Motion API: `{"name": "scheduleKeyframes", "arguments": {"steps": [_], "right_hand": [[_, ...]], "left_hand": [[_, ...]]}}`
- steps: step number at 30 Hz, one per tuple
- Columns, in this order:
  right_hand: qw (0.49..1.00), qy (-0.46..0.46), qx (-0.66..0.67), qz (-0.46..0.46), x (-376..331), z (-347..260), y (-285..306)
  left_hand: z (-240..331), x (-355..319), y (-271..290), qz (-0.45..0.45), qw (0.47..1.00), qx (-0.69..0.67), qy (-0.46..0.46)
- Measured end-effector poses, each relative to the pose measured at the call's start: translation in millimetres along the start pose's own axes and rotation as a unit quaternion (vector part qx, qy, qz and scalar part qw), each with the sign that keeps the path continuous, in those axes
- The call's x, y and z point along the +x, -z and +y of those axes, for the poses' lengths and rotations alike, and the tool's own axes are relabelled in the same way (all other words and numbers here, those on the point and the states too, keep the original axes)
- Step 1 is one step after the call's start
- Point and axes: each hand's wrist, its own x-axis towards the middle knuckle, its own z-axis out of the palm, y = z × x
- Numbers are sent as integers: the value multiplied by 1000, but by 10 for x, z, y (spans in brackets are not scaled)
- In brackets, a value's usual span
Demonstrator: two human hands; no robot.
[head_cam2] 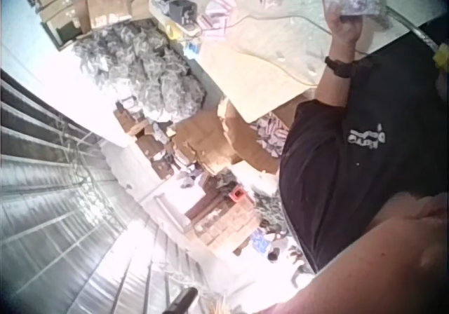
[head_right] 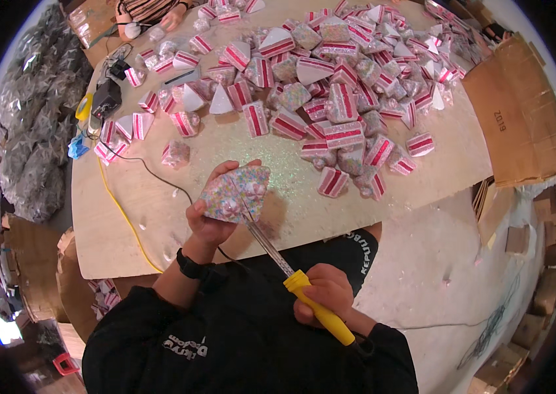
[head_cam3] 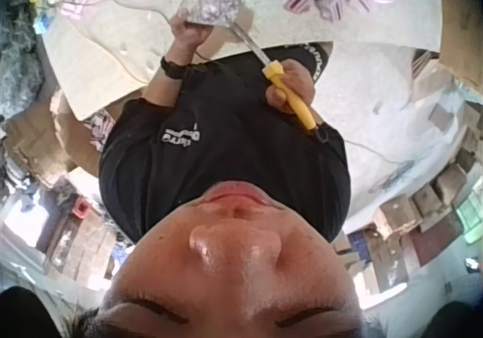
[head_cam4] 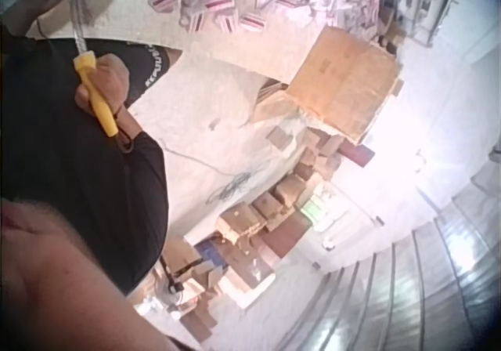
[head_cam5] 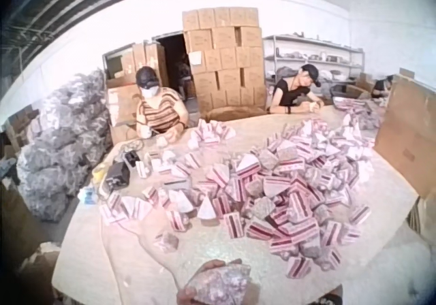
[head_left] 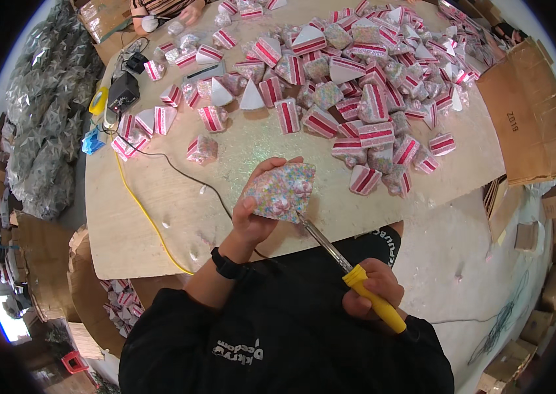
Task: The person is using a heat-sealing tool or soldering iron to seal the edges of small triangular plastic-wrapped items.
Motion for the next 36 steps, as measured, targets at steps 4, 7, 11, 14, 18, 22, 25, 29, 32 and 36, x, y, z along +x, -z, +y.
{"name": "scheduleKeyframes", "arguments": {"steps": [4,7,11,14,18,22,25,29,32,36], "right_hand": [[999,-18,13,-29,12,1,22],[998,-46,37,-38,16,-18,38],[997,-55,49,-33,2,-7,40],[995,-59,63,-53,16,-4,73],[995,-67,32,-68,61,-18,96],[994,-88,32,-58,55,-36,70],[990,-121,67,7,36,-52,13],[990,-123,66,-7,3,-36,40],[994,-91,51,-44,64,-19,33],[994,-89,59,-29,69,-5,-3]], "left_hand": [[-19,-18,-29,0,1000,22,8],[-21,-30,-53,0,1000,21,18],[-33,-40,-60,-6,1000,22,20],[-49,-37,-69,-6,999,25,23],[-75,-40,-46,-5,999,31,28],[-87,-54,-28,-1,999,34,29],[-95,-44,-33,-1,999,32,28],[-99,-45,-8,2,999,33,30],[-100,-50,2,2,999,31,30],[-97,-57,8,8,999,33,33]]}}
